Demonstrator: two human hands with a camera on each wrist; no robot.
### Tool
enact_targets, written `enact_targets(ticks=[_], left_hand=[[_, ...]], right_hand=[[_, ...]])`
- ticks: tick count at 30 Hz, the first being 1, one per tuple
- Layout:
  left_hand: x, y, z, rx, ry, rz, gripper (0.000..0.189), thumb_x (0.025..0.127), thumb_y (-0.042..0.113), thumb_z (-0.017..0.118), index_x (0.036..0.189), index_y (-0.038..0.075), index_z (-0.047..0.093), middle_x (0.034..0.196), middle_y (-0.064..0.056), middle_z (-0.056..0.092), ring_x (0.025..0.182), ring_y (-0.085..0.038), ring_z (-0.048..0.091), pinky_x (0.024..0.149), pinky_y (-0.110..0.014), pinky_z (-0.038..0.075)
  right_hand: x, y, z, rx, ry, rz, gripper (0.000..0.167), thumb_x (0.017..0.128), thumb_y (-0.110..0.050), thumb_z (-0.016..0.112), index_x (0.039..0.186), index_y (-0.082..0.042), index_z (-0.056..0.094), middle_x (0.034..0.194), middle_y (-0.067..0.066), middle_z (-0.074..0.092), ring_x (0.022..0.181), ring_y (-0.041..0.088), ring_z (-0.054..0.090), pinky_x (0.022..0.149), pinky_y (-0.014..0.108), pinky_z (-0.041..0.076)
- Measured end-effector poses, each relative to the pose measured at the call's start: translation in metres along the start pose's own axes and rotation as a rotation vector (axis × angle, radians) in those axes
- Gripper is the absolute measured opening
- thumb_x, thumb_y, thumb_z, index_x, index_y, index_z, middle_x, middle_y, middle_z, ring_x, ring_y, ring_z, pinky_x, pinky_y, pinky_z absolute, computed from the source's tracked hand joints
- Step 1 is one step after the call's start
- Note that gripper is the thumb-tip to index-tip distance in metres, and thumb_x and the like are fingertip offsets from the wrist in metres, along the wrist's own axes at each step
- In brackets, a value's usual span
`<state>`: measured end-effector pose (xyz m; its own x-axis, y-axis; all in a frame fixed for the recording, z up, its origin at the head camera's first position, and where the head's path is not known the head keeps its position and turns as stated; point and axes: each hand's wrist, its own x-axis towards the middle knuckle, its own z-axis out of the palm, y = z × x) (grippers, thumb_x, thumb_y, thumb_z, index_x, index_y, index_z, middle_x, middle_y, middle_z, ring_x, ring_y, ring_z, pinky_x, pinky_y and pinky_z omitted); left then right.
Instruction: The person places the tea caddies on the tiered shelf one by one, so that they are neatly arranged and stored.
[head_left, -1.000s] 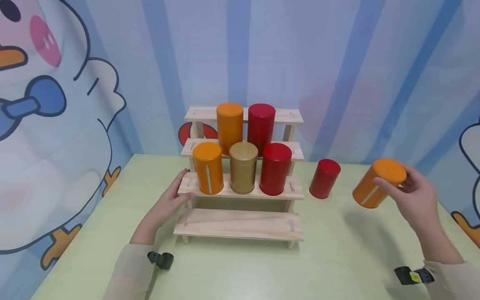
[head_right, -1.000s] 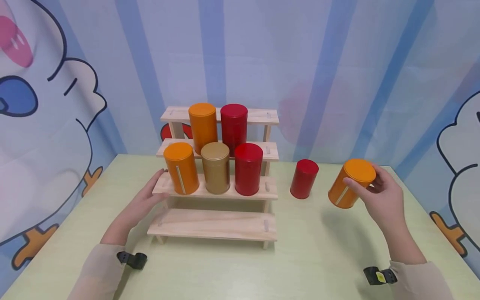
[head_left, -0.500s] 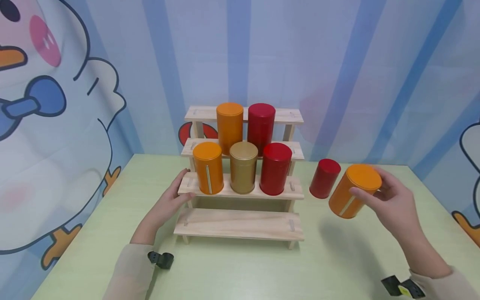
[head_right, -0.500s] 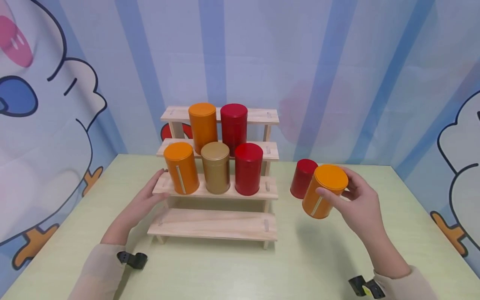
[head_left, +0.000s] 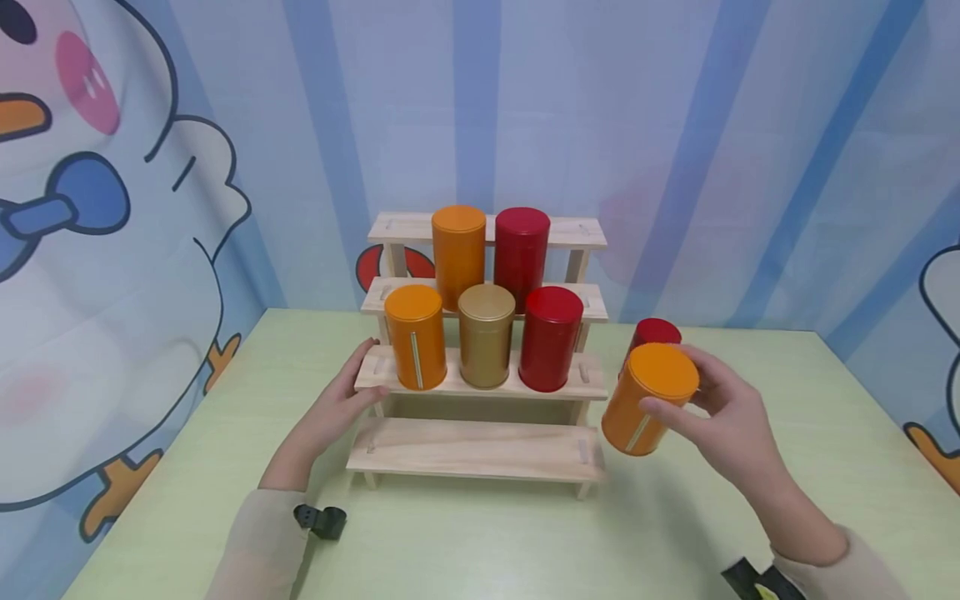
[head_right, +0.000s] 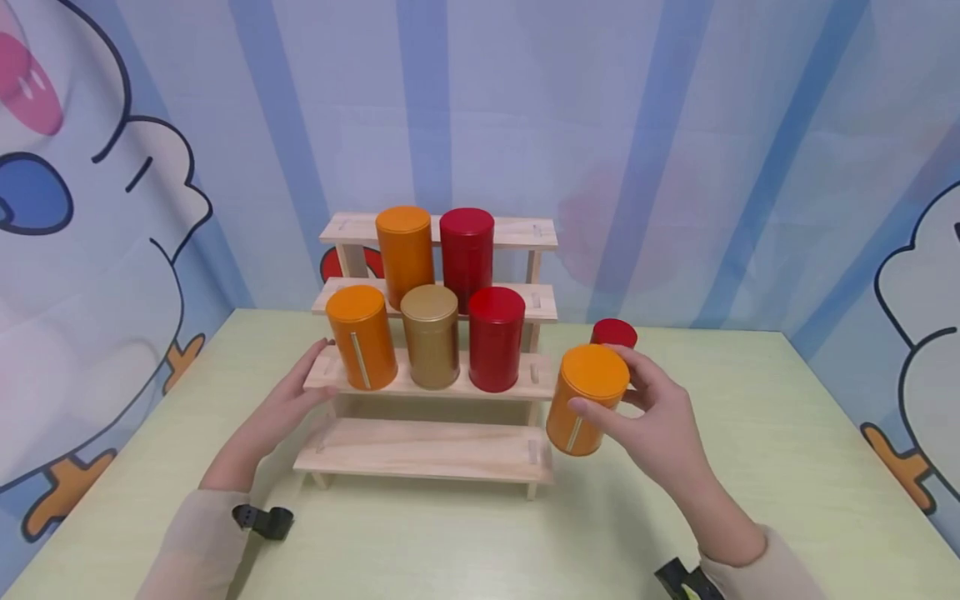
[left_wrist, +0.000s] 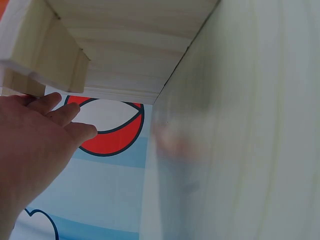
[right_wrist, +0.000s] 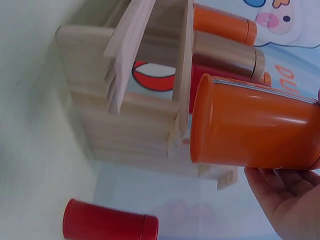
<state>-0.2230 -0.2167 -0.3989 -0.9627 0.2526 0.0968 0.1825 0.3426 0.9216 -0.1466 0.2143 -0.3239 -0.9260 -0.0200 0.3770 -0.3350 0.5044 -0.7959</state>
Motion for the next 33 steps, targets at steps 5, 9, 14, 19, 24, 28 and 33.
enact_targets(ticks=[5, 9, 14, 19, 24, 28, 33], left_hand=[[0.000, 0.000, -0.001, 0.006, 0.001, -0.003, 0.078, 0.098, 0.024, 0.053, 0.157, 0.015, 0.002, 0.162, -0.013, 0.008, 0.145, -0.037, 0.017, 0.113, -0.056, 0.024], [0.000, 0.000, -0.001, 0.005, 0.002, -0.001, 0.078, 0.098, 0.024, 0.053, 0.157, 0.016, 0.002, 0.161, -0.013, 0.009, 0.145, -0.038, 0.018, 0.113, -0.057, 0.024], [0.001, -0.001, -0.001, 0.006, 0.000, 0.004, 0.078, 0.098, 0.024, 0.054, 0.157, 0.016, 0.003, 0.161, -0.013, 0.009, 0.145, -0.037, 0.017, 0.113, -0.057, 0.023], [0.001, -0.002, 0.000, 0.000, 0.002, 0.005, 0.079, 0.098, 0.024, 0.054, 0.157, 0.015, 0.003, 0.161, -0.014, 0.009, 0.145, -0.038, 0.018, 0.113, -0.057, 0.023], [0.001, -0.002, 0.000, 0.000, 0.003, 0.007, 0.079, 0.098, 0.024, 0.054, 0.157, 0.015, 0.003, 0.161, -0.014, 0.010, 0.145, -0.038, 0.018, 0.112, -0.057, 0.024], [0.001, -0.001, 0.000, 0.003, 0.004, 0.013, 0.078, 0.098, 0.023, 0.054, 0.157, 0.014, 0.003, 0.161, -0.015, 0.010, 0.145, -0.039, 0.018, 0.112, -0.057, 0.024], [0.001, -0.001, -0.001, 0.002, -0.002, 0.019, 0.078, 0.098, 0.022, 0.053, 0.156, 0.013, 0.002, 0.161, -0.016, 0.010, 0.145, -0.039, 0.018, 0.112, -0.057, 0.024]], right_hand=[[-0.001, -0.011, 0.017, 0.033, -0.053, -0.028, 0.055, 0.083, -0.012, 0.076, 0.133, -0.009, 0.053, 0.115, -0.012, 0.061, 0.099, -0.002, 0.058, 0.084, 0.013, 0.048], [0.000, -0.019, 0.031, 0.054, -0.099, -0.029, 0.056, 0.082, -0.015, 0.077, 0.133, -0.009, 0.053, 0.121, 0.002, 0.063, 0.101, 0.001, 0.059, 0.086, 0.017, 0.049], [0.002, -0.026, 0.050, 0.101, -0.143, -0.015, 0.058, 0.081, -0.017, 0.078, 0.132, -0.008, 0.053, 0.123, 0.006, 0.063, 0.105, 0.013, 0.060, 0.089, 0.024, 0.050], [0.005, -0.031, 0.070, 0.148, -0.161, -0.025, 0.061, 0.078, -0.017, 0.081, 0.132, -0.008, 0.053, 0.125, 0.005, 0.062, 0.109, 0.021, 0.060, 0.091, 0.034, 0.051], [0.005, -0.036, 0.089, 0.195, -0.172, -0.073, 0.061, 0.075, -0.015, 0.083, 0.129, -0.010, 0.056, 0.121, 0.003, 0.064, 0.106, 0.019, 0.060, 0.088, 0.035, 0.053], [0.004, -0.039, 0.104, 0.228, -0.184, -0.075, 0.060, 0.074, -0.016, 0.083, 0.129, -0.011, 0.058, 0.119, 0.003, 0.065, 0.104, 0.018, 0.060, 0.086, 0.033, 0.053], [0.004, -0.043, 0.120, 0.234, -0.192, -0.042, 0.062, 0.074, -0.019, 0.084, 0.129, -0.011, 0.058, 0.120, 0.003, 0.064, 0.106, 0.020, 0.059, 0.090, 0.038, 0.051]])
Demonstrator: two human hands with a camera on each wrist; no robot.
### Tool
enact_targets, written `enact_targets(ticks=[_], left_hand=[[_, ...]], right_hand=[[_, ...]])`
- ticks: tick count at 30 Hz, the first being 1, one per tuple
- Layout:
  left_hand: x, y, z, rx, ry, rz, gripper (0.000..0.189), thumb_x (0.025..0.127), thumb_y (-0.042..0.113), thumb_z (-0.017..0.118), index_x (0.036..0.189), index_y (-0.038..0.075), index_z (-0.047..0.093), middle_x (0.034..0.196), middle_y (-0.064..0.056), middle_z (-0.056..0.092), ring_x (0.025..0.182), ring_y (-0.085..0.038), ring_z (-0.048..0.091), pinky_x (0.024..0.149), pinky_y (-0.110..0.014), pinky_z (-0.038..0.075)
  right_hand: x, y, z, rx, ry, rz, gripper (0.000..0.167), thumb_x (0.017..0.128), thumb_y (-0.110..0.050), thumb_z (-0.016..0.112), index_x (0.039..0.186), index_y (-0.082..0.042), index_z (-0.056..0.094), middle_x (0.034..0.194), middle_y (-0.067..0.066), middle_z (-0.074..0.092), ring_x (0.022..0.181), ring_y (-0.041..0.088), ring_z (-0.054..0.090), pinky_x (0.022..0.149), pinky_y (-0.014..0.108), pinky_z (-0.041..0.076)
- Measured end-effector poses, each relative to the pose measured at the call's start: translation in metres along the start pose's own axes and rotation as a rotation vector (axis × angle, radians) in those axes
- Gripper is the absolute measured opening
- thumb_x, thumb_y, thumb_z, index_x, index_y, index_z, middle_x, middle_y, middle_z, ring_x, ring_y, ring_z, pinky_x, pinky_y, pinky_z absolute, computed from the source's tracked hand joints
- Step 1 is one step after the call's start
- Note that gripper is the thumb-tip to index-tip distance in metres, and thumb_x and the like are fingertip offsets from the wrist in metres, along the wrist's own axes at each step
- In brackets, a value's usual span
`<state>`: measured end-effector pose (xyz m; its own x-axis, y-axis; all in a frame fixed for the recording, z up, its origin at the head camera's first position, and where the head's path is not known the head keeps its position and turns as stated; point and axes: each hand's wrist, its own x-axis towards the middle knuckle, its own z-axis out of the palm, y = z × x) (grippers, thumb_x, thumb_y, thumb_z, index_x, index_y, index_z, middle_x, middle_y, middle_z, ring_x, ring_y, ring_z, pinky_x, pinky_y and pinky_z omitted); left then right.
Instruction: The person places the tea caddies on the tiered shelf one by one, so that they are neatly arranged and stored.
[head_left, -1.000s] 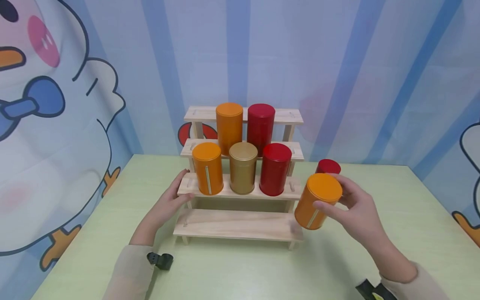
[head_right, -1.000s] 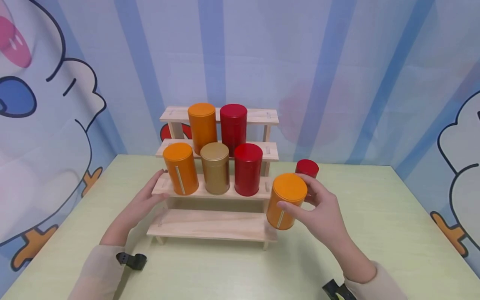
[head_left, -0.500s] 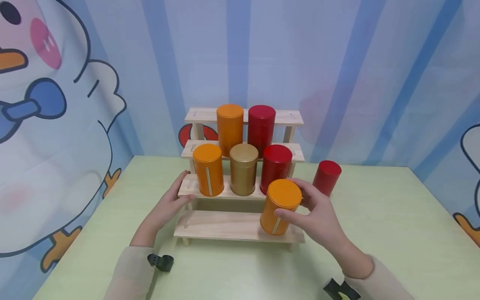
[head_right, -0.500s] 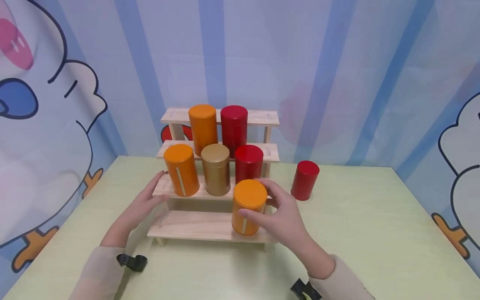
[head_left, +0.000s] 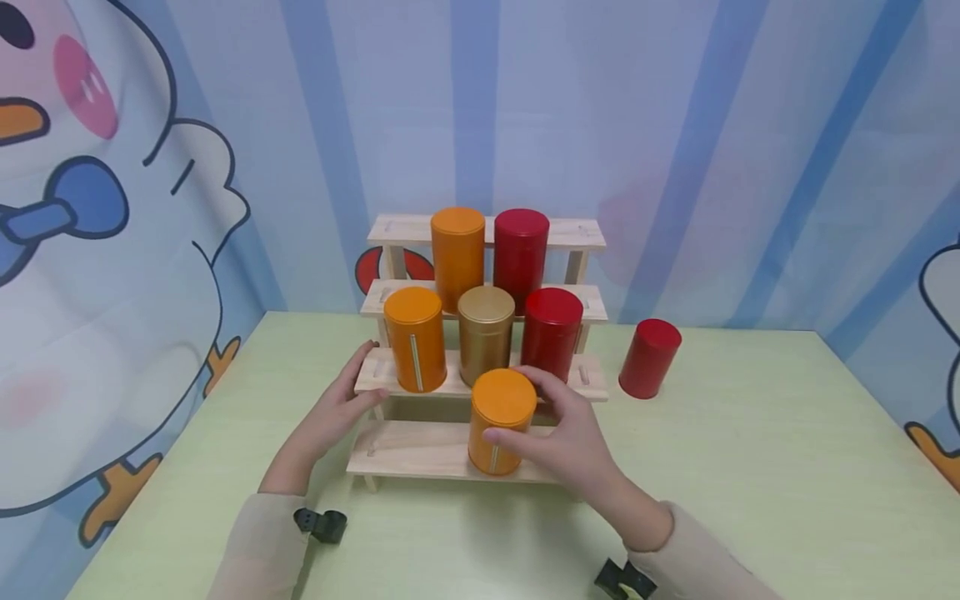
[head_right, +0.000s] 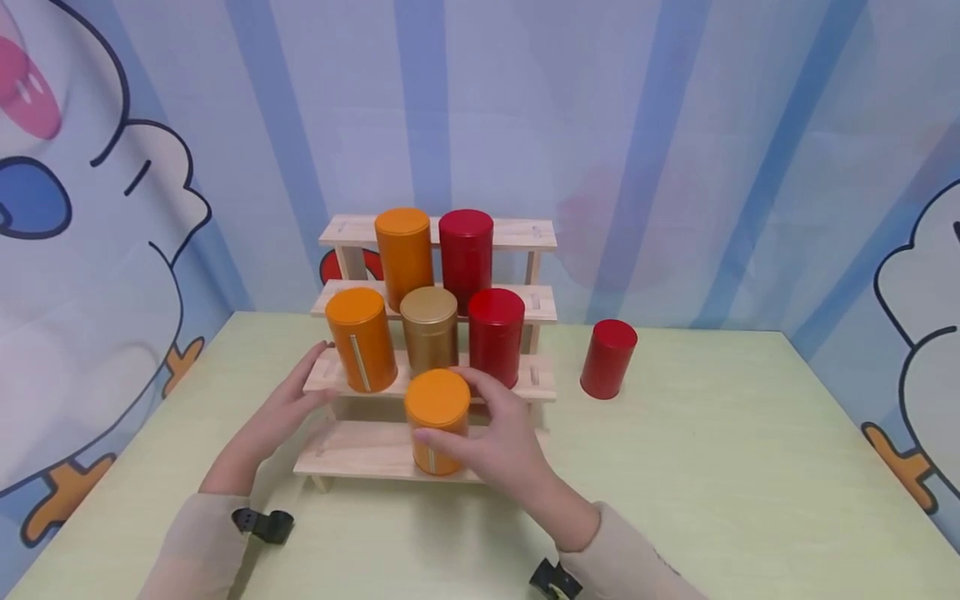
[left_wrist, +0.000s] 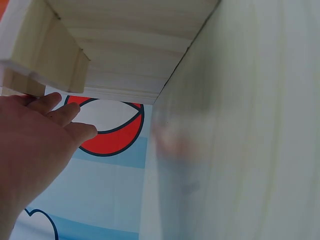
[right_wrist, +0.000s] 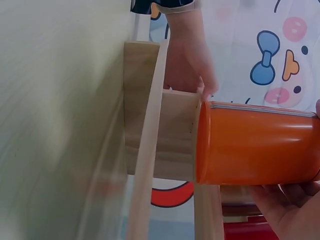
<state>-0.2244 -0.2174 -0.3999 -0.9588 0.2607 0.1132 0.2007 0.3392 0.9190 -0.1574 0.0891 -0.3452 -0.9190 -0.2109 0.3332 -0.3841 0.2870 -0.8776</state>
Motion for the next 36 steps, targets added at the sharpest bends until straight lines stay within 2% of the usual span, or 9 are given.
enact_targets(ticks=[18, 28, 36], left_hand=[[-0.001, 0.002, 0.000, 0.011, 0.002, -0.026, 0.079, 0.098, 0.026, 0.054, 0.157, 0.015, 0.002, 0.161, -0.016, 0.010, 0.144, -0.040, 0.021, 0.111, -0.057, 0.025], [-0.001, 0.004, 0.001, 0.026, 0.005, -0.040, 0.079, 0.098, 0.027, 0.054, 0.157, 0.015, 0.003, 0.161, -0.016, 0.010, 0.144, -0.040, 0.021, 0.111, -0.058, 0.025], [-0.001, 0.002, 0.000, 0.021, 0.005, -0.029, 0.079, 0.098, 0.026, 0.054, 0.157, 0.015, 0.002, 0.161, -0.016, 0.010, 0.143, -0.040, 0.021, 0.111, -0.057, 0.026]], right_hand=[[0.014, 0.002, 0.038, 0.031, -0.006, 0.066, 0.063, 0.074, -0.026, 0.084, 0.130, -0.018, 0.057, 0.126, -0.004, 0.060, 0.112, 0.017, 0.055, 0.096, 0.041, 0.049], [0.019, 0.005, 0.048, 0.015, -0.015, 0.122, 0.065, 0.075, -0.032, 0.083, 0.132, -0.017, 0.056, 0.131, -0.002, 0.058, 0.115, 0.020, 0.054, 0.099, 0.044, 0.047], [0.020, 0.007, 0.052, 0.018, -0.021, 0.117, 0.066, 0.075, -0.033, 0.083, 0.132, -0.017, 0.055, 0.131, -0.001, 0.058, 0.116, 0.020, 0.054, 0.100, 0.045, 0.047]])
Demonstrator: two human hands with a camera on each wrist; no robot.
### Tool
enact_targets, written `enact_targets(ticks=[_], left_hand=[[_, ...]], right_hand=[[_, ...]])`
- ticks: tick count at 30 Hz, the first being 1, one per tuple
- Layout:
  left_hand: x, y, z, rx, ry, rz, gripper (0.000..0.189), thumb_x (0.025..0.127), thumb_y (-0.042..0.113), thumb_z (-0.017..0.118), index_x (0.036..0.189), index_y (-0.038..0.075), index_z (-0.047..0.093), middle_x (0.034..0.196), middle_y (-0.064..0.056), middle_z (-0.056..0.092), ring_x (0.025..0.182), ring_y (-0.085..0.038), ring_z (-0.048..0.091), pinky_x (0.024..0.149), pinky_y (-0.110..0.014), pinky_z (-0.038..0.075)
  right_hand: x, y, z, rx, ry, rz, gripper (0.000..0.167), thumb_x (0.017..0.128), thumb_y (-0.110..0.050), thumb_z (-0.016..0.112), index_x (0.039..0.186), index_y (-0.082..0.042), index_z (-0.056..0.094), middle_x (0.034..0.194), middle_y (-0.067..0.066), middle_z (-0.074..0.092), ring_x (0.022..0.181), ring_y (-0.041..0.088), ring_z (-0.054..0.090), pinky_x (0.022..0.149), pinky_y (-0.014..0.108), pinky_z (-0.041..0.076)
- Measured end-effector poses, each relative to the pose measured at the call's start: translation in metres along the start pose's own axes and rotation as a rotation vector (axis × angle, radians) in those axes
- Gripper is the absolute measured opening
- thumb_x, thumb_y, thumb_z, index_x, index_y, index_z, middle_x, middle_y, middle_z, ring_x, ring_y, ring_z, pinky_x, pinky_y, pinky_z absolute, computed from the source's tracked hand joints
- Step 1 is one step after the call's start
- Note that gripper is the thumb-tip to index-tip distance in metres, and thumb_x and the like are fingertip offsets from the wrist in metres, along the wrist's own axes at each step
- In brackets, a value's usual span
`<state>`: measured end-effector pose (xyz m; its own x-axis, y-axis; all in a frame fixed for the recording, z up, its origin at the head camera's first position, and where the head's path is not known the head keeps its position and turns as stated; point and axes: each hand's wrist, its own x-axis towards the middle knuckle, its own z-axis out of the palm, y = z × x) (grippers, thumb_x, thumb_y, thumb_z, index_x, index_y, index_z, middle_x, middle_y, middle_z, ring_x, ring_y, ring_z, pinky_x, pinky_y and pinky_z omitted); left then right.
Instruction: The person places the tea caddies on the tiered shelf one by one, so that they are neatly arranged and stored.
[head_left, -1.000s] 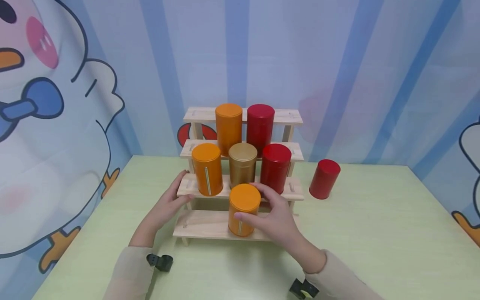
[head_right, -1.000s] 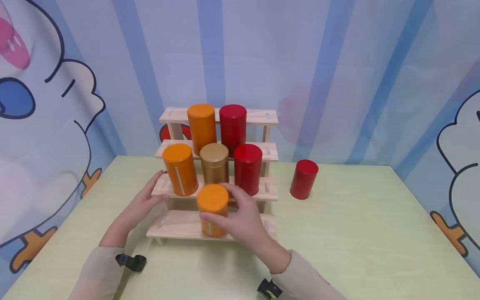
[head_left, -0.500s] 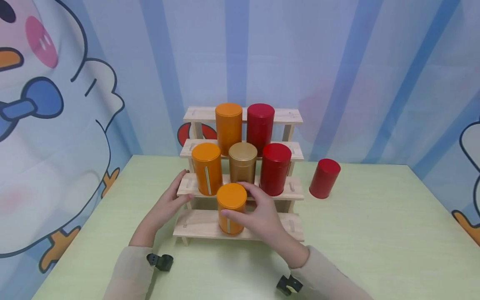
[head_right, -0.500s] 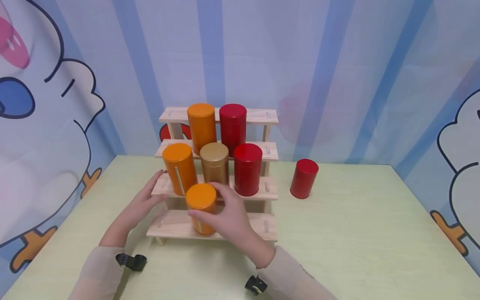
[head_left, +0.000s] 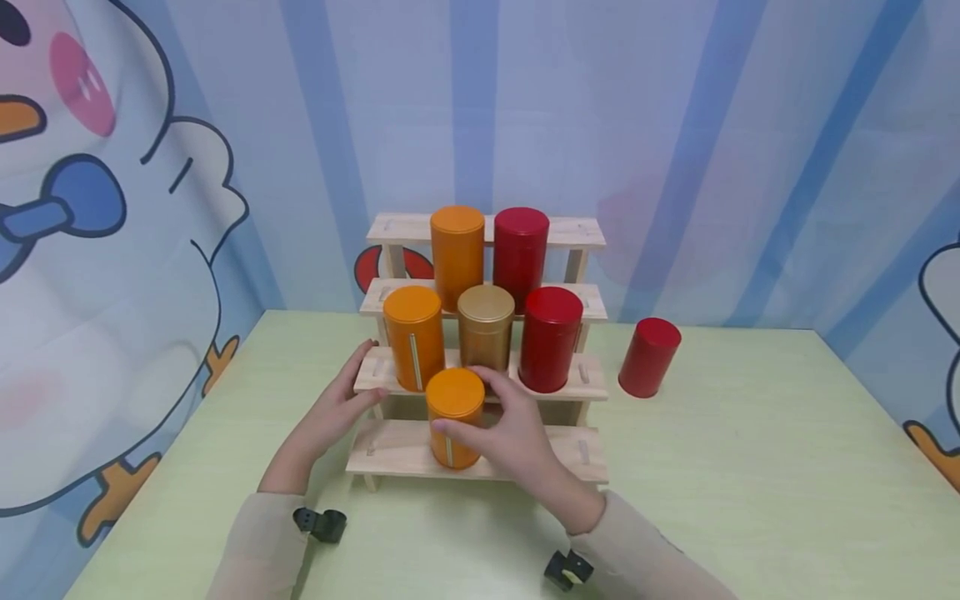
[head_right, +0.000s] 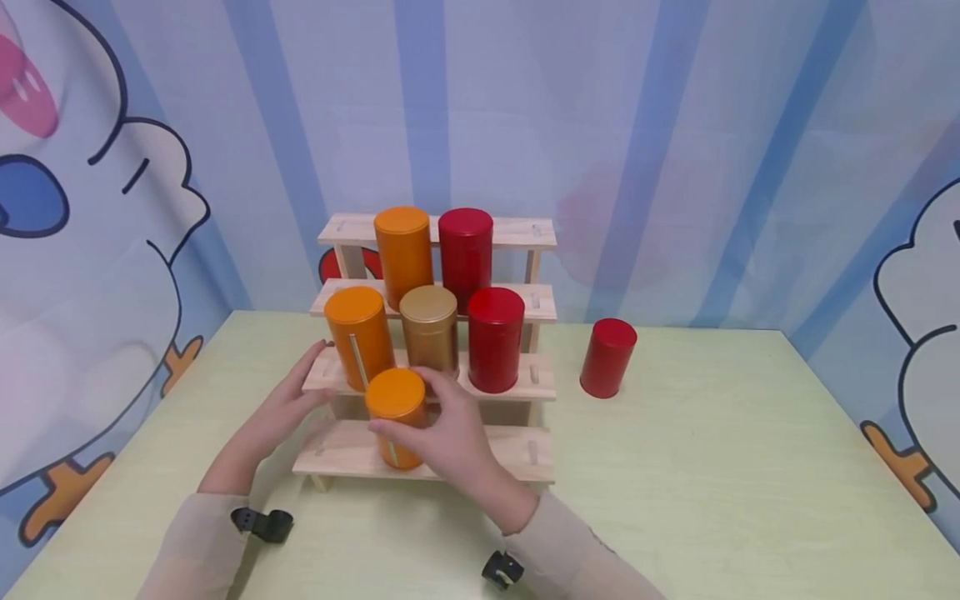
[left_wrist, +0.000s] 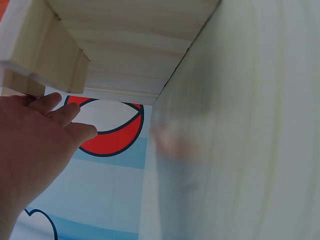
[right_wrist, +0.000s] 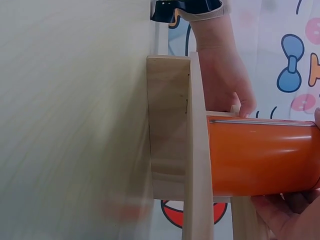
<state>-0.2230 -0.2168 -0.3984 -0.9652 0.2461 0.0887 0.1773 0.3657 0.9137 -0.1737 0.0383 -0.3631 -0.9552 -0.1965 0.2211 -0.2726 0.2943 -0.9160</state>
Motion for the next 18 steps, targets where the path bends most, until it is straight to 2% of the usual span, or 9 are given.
enact_targets(ticks=[18], left_hand=[[-0.0005, -0.0021, 0.0001, -0.021, -0.011, 0.006, 0.078, 0.099, 0.026, 0.054, 0.157, 0.016, 0.003, 0.161, -0.016, 0.009, 0.143, -0.041, 0.021, 0.112, -0.058, 0.024]], right_hand=[[-0.0017, 0.0007, 0.0047, 0.039, 0.018, -0.030, 0.065, 0.075, -0.034, 0.083, 0.132, -0.018, 0.056, 0.128, -0.004, 0.060, 0.115, 0.018, 0.055, 0.098, 0.041, 0.049]])
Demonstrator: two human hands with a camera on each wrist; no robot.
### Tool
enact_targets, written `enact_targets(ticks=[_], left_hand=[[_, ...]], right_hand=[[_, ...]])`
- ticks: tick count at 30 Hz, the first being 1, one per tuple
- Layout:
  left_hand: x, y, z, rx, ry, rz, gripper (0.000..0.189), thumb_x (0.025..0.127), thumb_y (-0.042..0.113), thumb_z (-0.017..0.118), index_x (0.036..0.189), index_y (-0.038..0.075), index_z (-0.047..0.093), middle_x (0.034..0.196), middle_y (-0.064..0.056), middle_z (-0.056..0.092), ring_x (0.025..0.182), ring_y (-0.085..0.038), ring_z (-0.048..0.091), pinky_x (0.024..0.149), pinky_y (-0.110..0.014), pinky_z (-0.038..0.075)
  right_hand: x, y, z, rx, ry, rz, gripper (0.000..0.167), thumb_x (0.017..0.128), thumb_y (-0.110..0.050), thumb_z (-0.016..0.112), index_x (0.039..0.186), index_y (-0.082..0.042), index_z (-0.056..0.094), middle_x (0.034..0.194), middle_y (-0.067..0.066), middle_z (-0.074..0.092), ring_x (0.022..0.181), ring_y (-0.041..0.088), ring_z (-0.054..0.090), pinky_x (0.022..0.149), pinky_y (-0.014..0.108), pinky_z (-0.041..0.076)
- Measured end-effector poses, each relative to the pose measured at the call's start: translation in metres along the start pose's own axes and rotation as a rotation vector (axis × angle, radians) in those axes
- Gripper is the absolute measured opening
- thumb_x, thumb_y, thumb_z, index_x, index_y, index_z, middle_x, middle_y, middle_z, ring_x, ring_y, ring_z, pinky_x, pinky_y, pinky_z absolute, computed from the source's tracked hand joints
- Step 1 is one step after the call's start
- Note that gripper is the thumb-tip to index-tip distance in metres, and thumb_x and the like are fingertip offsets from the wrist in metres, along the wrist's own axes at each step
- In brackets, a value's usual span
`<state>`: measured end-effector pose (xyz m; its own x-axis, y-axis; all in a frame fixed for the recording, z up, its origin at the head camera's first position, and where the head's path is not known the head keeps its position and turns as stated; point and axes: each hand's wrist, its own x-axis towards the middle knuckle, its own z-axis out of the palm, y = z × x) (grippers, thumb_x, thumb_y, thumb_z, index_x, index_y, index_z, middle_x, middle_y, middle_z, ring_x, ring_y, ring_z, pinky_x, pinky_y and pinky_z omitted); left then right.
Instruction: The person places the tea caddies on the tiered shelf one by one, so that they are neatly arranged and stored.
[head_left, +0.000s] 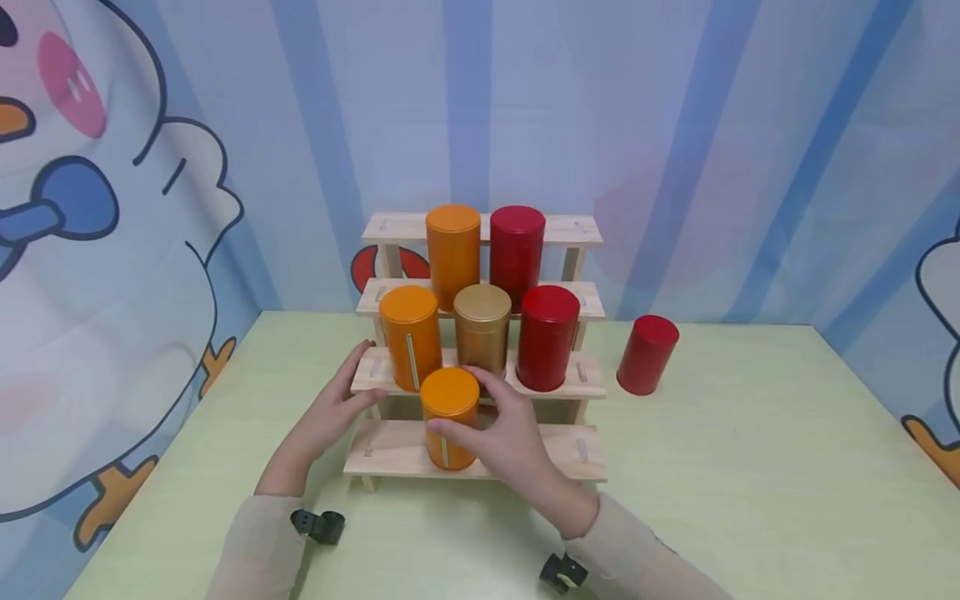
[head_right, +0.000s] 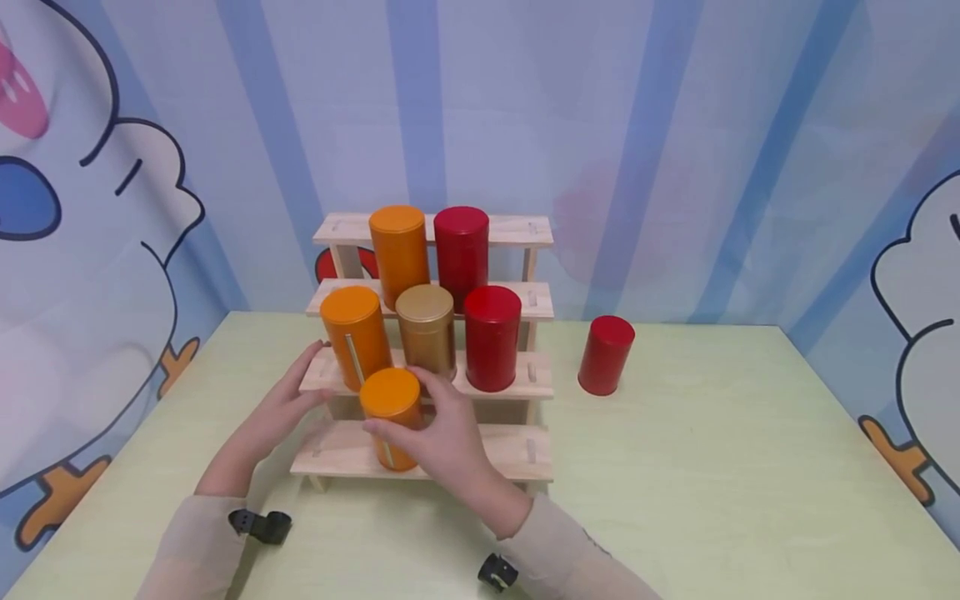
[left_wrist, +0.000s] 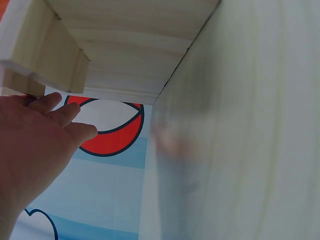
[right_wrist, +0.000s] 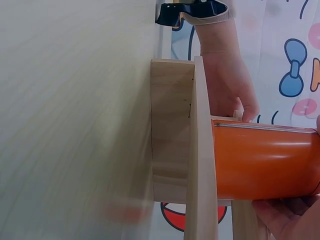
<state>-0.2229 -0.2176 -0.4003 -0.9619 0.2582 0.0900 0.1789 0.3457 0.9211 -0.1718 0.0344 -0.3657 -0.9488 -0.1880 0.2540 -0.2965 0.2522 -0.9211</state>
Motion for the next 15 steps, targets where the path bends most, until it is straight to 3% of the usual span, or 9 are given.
enact_targets(ticks=[9, 15], left_hand=[[0.000, 0.001, 0.000, -0.004, -0.001, 0.007, 0.078, 0.099, 0.025, 0.054, 0.157, 0.015, 0.002, 0.161, -0.016, 0.009, 0.143, -0.041, 0.022, 0.111, -0.058, 0.025], [0.000, 0.003, 0.000, -0.003, -0.002, 0.005, 0.078, 0.098, 0.022, 0.053, 0.156, 0.014, 0.001, 0.161, -0.016, 0.009, 0.143, -0.042, 0.022, 0.111, -0.058, 0.026]], right_hand=[[-0.003, 0.000, -0.010, 0.006, -0.022, -0.024, 0.069, 0.077, -0.034, 0.081, 0.137, -0.016, 0.053, 0.132, -0.001, 0.059, 0.116, 0.020, 0.057, 0.096, 0.045, 0.050], [-0.006, -0.004, -0.025, 0.018, -0.027, -0.089, 0.067, 0.077, -0.023, 0.082, 0.137, -0.011, 0.054, 0.130, 0.003, 0.061, 0.116, 0.021, 0.058, 0.097, 0.048, 0.049]])
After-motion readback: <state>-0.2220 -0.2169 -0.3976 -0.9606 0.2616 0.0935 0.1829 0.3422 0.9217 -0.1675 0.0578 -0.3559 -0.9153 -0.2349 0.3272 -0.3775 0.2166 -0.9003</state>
